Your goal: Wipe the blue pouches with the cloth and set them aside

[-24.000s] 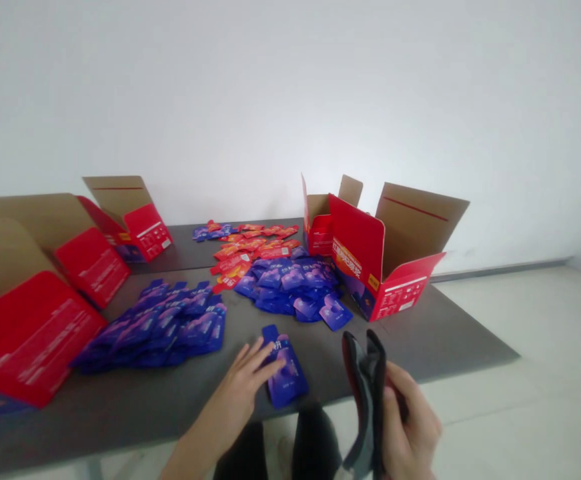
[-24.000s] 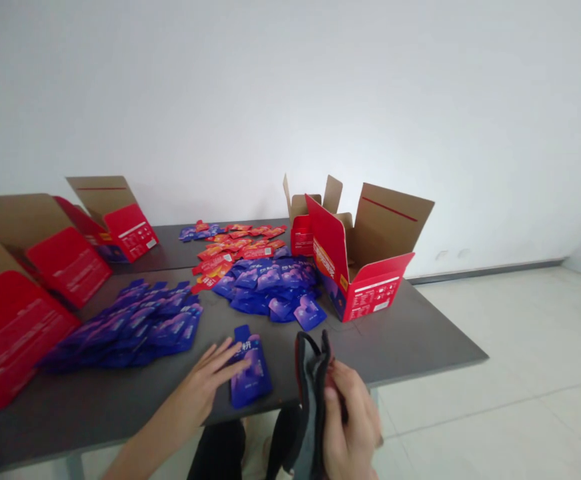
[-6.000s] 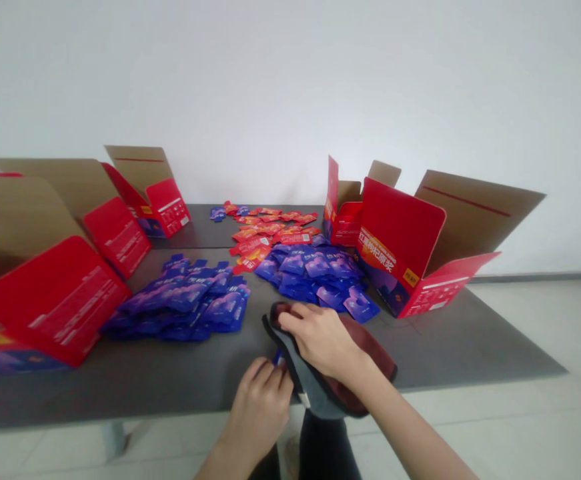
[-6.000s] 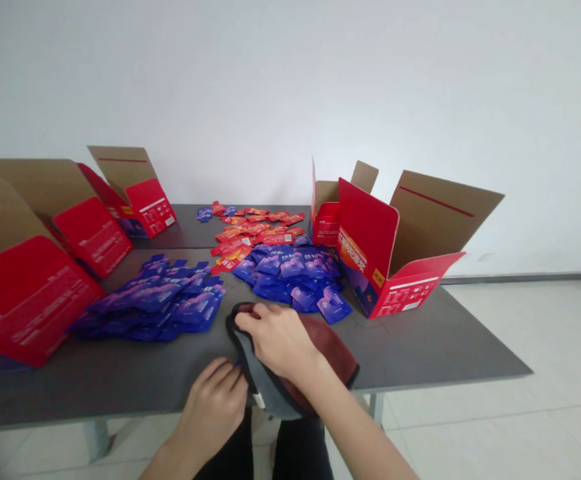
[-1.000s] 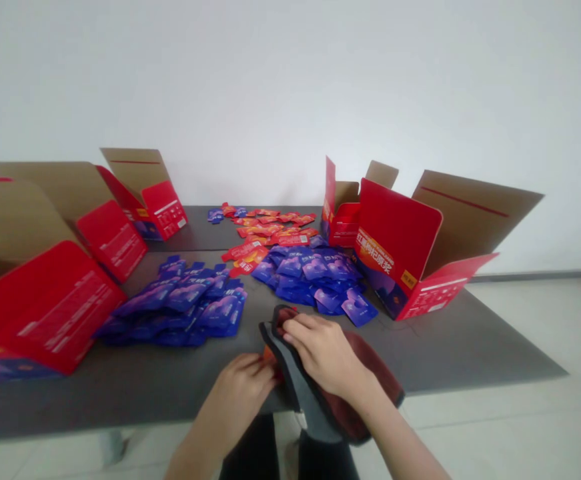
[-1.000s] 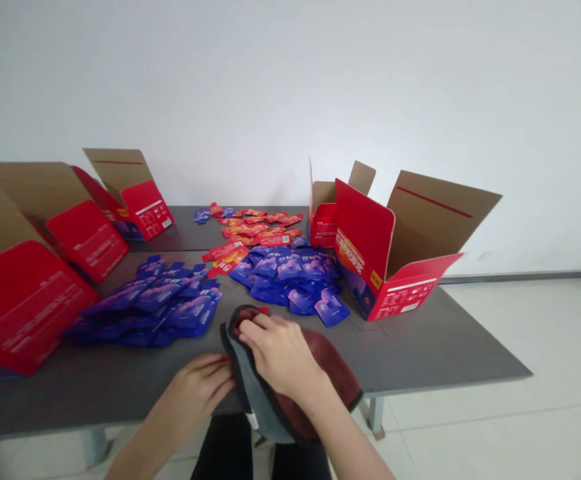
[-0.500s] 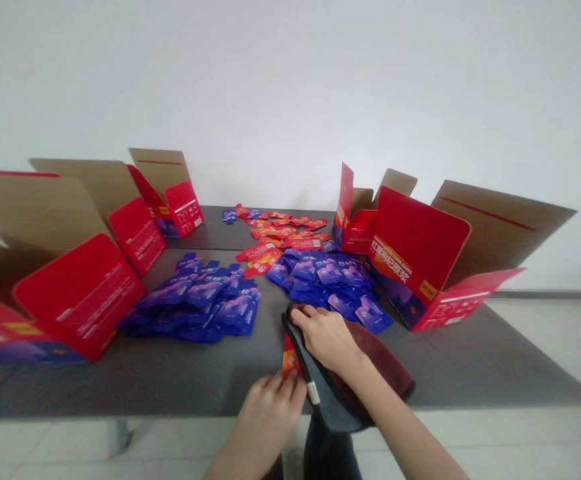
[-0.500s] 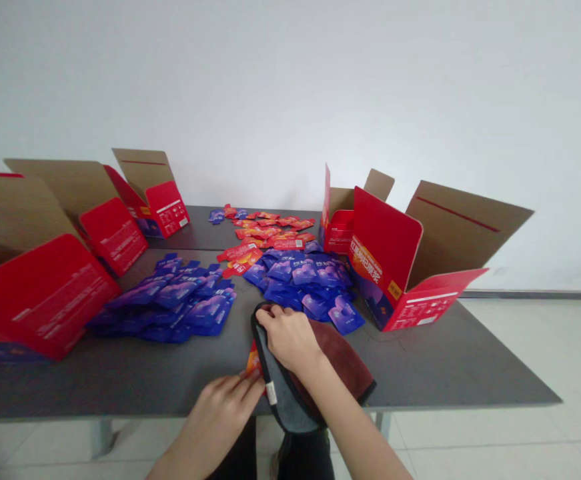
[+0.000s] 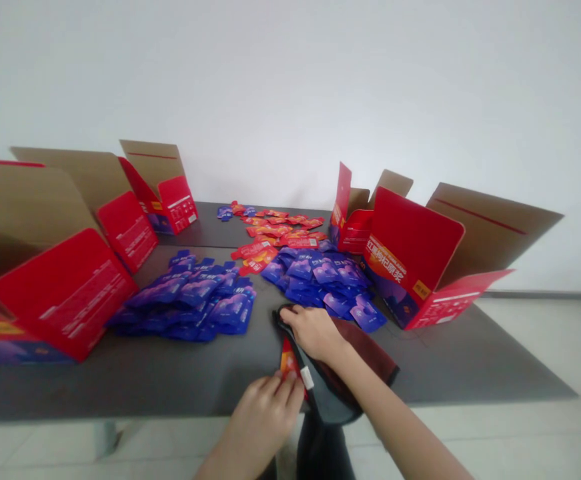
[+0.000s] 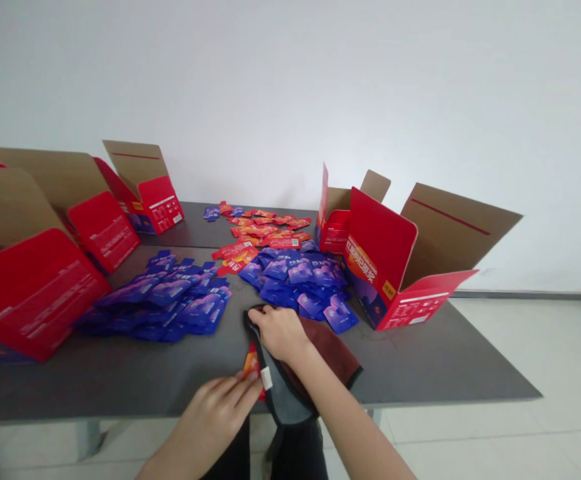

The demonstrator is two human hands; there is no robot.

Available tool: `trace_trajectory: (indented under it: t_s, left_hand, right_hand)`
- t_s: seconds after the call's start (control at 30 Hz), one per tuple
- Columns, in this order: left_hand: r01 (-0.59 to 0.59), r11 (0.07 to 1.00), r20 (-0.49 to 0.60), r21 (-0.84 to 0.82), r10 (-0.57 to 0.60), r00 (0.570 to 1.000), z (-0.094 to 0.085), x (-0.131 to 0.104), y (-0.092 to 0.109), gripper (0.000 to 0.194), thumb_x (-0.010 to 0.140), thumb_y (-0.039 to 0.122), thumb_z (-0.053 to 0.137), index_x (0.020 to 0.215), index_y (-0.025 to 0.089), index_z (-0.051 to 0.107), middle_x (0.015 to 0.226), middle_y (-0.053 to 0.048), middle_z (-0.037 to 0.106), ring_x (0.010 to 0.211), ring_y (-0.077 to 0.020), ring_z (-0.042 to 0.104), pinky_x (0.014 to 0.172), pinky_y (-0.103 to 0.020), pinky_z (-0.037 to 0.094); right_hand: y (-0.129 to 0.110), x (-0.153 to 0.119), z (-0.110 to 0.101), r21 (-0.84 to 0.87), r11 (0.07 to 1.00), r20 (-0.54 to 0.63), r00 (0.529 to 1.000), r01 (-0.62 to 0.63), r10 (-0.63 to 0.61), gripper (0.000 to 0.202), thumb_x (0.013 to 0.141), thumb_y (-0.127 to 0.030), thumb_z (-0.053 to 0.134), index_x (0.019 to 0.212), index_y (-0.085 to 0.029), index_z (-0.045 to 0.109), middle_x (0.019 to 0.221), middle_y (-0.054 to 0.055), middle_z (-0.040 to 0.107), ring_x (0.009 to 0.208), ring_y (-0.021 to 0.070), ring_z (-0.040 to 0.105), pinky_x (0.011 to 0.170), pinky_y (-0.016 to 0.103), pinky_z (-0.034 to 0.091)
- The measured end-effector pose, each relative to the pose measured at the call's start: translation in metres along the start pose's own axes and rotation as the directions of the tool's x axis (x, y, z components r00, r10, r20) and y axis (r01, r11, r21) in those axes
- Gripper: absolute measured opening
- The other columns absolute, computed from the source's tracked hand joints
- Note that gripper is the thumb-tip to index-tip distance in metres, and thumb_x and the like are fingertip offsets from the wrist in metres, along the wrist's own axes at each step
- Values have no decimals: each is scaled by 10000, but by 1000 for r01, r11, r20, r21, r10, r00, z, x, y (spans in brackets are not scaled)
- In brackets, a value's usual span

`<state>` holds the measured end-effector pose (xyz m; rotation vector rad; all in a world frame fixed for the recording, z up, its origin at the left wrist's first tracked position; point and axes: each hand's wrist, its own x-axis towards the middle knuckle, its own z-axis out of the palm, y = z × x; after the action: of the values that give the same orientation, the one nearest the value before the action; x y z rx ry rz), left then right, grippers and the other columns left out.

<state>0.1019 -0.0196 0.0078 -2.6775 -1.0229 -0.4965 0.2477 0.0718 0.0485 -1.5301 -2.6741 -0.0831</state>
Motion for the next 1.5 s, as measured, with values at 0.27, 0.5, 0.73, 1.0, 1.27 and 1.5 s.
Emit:
trace_trajectory:
  t_s: [0.27,0.5,0.73,1.0,1.27,1.5]
  left_hand:
    - [81,997,130,-14,-79,988,-2,1,8,188,702,15,547,789,156,637,738,-48,672,689,-196,623,630,-309,507]
    - [-19,999,-73,34,22,997,5,-2,3,224,725,16,487,850,133,631,762,-49,677,692,-187,619,628,-290,503]
    - [51,998,35,-39,-49,998,-5,3,2,293,741,14,507,986,147,600,914,-53,681,752,-181,629,651,-291,500]
    - [39,999,121,0,-38,992,-1,4,9,185,731,22,513,838,137,611,772,-70,668,729,-207,622,660,-324,499]
    - [86,984,-5,-155,-88,996,-4,8,1,173,756,68,513,843,191,597,669,7,633,621,-169,596,587,-271,467]
    - [442,489,-41,-752,-704,709,7,1,-4,154,848,250,453,819,182,588,731,-5,678,640,-131,637,585,-199,478]
  right_hand:
    - [-24,-41,-28,131,983,-95,988,131,-119,200,903,-256,321,966,-240,510,912,14,587,774,138,541,618,239,310]
    - [-12,-28,1,99,976,-3,981,195,-196,197,882,-220,348,965,-265,522,927,0,587,723,126,544,557,232,290]
    - [7,5,-5,49,998,-3,1000,-30,30,276,930,-288,244,1012,-236,503,868,33,607,711,145,568,584,241,308]
    - [-17,-39,-21,122,980,-59,987,155,-148,199,895,-229,336,978,-251,515,891,7,584,724,122,533,590,227,299]
    - [-4,2,2,67,998,7,1000,8,-9,219,891,-246,328,978,-251,529,870,27,610,711,140,576,601,234,340]
    - [12,-32,-35,312,932,-409,859,-185,307,360,941,-309,151,986,-193,489,911,59,583,827,145,549,693,226,369]
